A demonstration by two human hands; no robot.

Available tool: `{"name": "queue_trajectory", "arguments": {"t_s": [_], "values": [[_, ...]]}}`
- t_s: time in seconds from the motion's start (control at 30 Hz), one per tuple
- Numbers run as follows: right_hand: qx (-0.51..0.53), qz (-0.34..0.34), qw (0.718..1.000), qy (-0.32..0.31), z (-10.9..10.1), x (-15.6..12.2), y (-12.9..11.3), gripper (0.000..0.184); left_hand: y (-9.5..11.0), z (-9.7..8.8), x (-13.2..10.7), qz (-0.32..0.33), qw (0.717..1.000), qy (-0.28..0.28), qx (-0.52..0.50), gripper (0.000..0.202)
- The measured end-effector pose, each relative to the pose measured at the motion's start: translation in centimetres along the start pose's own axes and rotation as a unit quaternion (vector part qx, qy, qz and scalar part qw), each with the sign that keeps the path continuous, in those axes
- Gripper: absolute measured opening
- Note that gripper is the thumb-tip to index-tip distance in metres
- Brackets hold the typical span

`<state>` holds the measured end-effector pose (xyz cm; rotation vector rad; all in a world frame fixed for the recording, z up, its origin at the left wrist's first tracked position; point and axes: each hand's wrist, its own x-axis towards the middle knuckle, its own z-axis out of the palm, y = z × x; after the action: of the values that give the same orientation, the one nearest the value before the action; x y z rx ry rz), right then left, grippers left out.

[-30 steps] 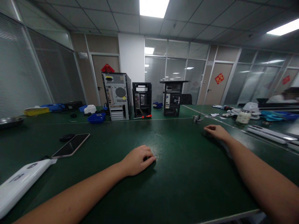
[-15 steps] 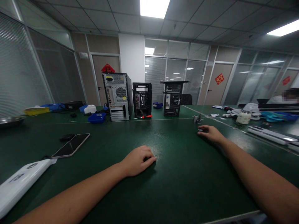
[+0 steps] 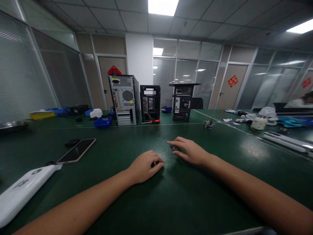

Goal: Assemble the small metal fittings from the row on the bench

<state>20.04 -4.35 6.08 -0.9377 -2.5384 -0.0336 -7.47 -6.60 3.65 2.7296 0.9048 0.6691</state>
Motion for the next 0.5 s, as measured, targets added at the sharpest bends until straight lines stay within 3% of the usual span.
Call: {"name": "queue_trajectory", "arguments": {"t_s": [0.1,0.23,0.5], "values": [[-0.024,-0.065,0.997,-0.013,0.8,0.4,-2.1,0.044,0.0,0.0,0.1,-0.014,1.000,0.005,0.002,0.015],[-0.059,-0.123,0.990,-0.018,1.7,0.5,-3.1,0.048,-0.1,0.1,0.1,-0.032,0.999,0.022,0.015,0.017],[-0.110,-0.143,0.984,0.009,2.1,0.6,-2.7,0.049,-0.4,0.5,0.2,-0.045,0.998,0.042,0.013,0.017]]}}
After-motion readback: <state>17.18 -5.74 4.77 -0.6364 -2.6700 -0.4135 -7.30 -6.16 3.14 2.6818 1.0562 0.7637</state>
